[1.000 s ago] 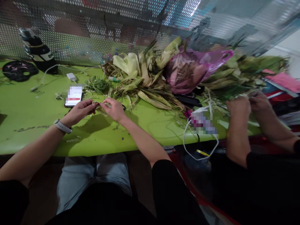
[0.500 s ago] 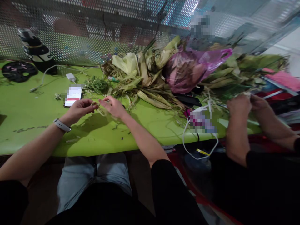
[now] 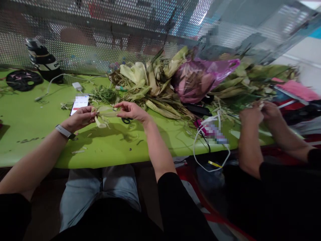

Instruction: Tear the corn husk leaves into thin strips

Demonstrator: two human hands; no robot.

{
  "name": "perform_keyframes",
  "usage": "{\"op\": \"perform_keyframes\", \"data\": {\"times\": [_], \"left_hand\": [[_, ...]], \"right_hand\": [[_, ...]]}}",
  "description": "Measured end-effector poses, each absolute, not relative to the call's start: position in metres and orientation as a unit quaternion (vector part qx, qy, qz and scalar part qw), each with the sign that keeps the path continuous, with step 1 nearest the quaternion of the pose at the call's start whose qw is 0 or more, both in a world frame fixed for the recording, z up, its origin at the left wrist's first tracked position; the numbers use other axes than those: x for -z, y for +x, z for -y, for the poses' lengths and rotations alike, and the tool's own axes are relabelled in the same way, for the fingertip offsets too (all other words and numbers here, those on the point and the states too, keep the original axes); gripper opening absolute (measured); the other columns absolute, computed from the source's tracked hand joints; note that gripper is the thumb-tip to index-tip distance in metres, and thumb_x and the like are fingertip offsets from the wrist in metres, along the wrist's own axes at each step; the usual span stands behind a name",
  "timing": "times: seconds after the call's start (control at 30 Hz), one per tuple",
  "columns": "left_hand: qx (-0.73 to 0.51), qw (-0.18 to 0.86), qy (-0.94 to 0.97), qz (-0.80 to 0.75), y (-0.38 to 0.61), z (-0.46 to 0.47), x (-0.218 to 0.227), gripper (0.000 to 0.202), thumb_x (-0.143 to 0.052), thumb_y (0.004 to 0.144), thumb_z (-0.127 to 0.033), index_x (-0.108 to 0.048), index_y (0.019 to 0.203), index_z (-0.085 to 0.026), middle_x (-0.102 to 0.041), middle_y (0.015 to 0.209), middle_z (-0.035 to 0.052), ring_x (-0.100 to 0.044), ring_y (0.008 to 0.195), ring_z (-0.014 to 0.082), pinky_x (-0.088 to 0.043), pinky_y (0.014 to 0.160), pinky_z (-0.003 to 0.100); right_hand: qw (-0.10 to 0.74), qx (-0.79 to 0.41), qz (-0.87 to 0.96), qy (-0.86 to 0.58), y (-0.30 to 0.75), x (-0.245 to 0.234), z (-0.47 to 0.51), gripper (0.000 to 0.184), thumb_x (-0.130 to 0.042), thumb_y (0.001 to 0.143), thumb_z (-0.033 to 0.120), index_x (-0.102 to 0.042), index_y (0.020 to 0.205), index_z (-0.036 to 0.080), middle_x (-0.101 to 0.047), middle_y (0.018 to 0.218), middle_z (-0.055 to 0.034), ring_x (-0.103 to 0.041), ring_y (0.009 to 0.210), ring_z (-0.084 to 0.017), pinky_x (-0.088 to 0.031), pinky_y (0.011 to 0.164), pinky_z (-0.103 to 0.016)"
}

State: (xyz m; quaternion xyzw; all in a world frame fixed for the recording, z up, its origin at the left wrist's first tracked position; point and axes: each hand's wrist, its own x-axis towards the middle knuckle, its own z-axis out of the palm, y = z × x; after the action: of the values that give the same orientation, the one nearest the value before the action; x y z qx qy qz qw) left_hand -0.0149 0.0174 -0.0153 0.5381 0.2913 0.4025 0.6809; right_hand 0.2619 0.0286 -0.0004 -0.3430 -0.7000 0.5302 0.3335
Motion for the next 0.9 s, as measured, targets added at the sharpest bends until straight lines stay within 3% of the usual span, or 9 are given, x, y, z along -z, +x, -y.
{"op": "perform_keyframes", "data": {"times": [0.13,0.23,0.37,0.53,0.73,0.9], "left_hand": [[-0.366,0.654,0.573,-0.333,-0.017,-0.022,0.021,0.026,-0.085,0.066,-0.03,-0.066,0.076,-0.015,-0.063,0.068,0.0005,-0.053,0.055,0.0068,-0.041,0.051,0.021],[-0.376,0.571,0.598,-0.419,-0.014,-0.025,0.027,0.024,-0.082,0.072,-0.034,-0.069,0.08,-0.016,-0.064,0.068,0.0005,-0.054,0.056,0.0061,-0.039,0.05,0.018],[-0.376,0.537,0.613,-0.44,-0.008,-0.023,0.03,0.025,-0.081,0.074,-0.036,-0.07,0.081,-0.014,-0.065,0.067,0.0009,-0.055,0.056,0.0064,-0.039,0.05,0.018],[-0.398,0.567,0.587,-0.419,-0.002,-0.018,0.029,0.032,-0.085,0.069,-0.028,-0.063,0.089,-0.015,-0.068,0.068,-0.0001,-0.06,0.057,0.0079,-0.043,0.054,0.02],[-0.408,0.574,0.589,-0.397,0.001,-0.013,0.027,0.037,-0.084,0.07,-0.027,-0.052,0.087,-0.018,-0.068,0.065,-0.0006,-0.063,0.056,0.0099,-0.043,0.051,0.02],[-0.41,0.582,0.576,-0.401,0.004,-0.008,0.022,0.038,-0.085,0.069,-0.025,-0.05,0.084,-0.019,-0.064,0.059,-0.0044,-0.06,0.051,0.0086,-0.039,0.047,0.019]], "right_hand": [[0.382,-0.505,0.666,-0.395,0.259,0.004,-0.031,0.039,-0.084,0.063,0.044,-0.064,0.081,0.015,-0.062,0.072,0.0025,-0.053,0.064,-0.009,-0.044,0.062,-0.024],[0.444,-0.491,0.638,-0.394,0.253,0.007,-0.032,0.042,-0.085,0.061,0.046,-0.06,0.079,0.017,-0.063,0.074,0.0027,-0.053,0.064,-0.009,-0.045,0.06,-0.023],[0.493,-0.549,0.574,-0.355,0.237,0.007,-0.022,0.047,-0.083,0.064,0.052,-0.053,0.083,0.021,-0.068,0.094,-0.0001,-0.057,0.064,-0.008,-0.043,0.051,-0.021],[0.458,-0.621,0.55,-0.319,0.218,0.008,-0.004,0.05,-0.084,0.064,0.053,-0.049,0.081,0.022,-0.068,0.082,0.0028,-0.055,0.058,-0.006,-0.043,0.05,-0.019],[0.42,-0.632,0.584,-0.29,0.212,0.01,0.002,0.046,-0.078,0.072,0.053,-0.048,0.083,0.021,-0.07,0.083,0.0025,-0.046,0.045,-0.002,-0.038,0.04,-0.017],[0.418,-0.59,0.607,-0.331,0.208,0.015,-0.001,0.048,-0.076,0.071,0.06,-0.051,0.085,0.021,-0.062,0.069,0.0057,-0.044,0.044,-0.004,-0.036,0.039,-0.019]]}}
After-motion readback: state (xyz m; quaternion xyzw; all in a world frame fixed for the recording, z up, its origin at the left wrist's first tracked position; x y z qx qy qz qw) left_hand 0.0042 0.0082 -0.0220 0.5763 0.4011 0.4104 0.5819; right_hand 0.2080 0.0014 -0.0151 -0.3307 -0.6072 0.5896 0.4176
